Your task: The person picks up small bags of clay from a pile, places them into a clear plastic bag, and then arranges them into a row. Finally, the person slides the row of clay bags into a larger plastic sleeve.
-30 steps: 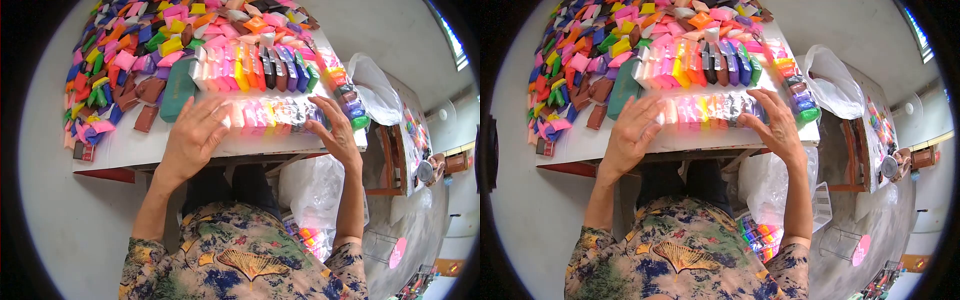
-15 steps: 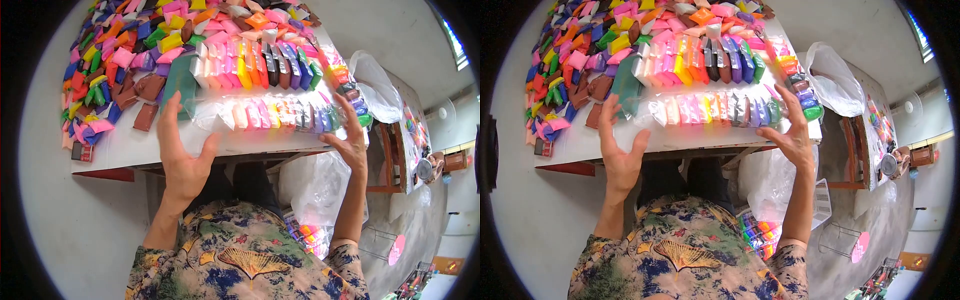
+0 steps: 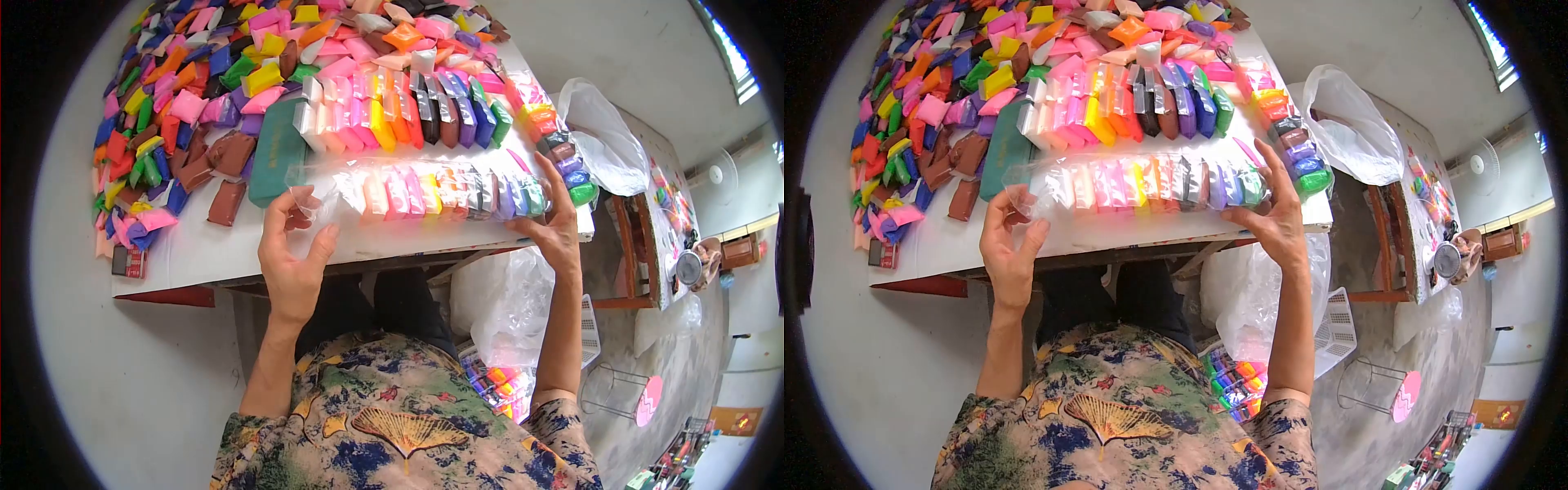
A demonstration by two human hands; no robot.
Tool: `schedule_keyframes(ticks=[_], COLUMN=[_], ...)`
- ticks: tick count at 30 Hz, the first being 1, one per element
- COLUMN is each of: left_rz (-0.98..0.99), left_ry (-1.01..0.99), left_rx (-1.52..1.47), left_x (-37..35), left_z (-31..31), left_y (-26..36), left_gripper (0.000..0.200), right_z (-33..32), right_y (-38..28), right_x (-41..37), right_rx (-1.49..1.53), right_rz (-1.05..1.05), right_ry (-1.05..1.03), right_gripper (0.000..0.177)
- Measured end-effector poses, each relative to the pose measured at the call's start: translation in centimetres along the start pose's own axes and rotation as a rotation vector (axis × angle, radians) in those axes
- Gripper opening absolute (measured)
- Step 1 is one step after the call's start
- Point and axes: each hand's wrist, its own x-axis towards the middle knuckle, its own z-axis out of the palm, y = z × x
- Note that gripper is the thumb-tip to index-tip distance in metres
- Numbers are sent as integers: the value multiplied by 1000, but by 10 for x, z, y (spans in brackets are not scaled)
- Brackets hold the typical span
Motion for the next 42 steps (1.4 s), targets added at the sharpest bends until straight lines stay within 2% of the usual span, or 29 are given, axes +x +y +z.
schedule_keyframes(ticks=[4,11,14,17,18,21,30,36,42], left_rz=[91,52,5,-35,-41,-6,6,-19,11], left_ry=[-146,-156,-168,-187,-183,-157,-143,-192,-174], left_rx=[81,-14,-37,-47,-50,-52,-43,-10,-19], left_x=[11,13,12,11,10,10,9,9,9], left_z=[-7,0,-1,-3,-3,-1,0,-5,-3], left_y=[-3,-8,-7,-10,-10,-11,-13,-13,-13], left_gripper=[36,31,31,33,33,31,30,33,32], right_z=[-1,-4,-10,-5,-1,4,20,30,37], right_y=[6,1,9,-1,2,0,-10,-17,-25], right_x=[1,-4,-7,-12,-11,-13,-21,-26,-27], right_rx=[-22,-2,64,127,82,61,-55,-333,-366], right_rz=[-2,40,-107,45,-31,-52,-45,-143,-116], right_ry=[7,3,5,85,80,92,225,275,335], right_gripper=[102,104,96,83,72,69,76,75,77])
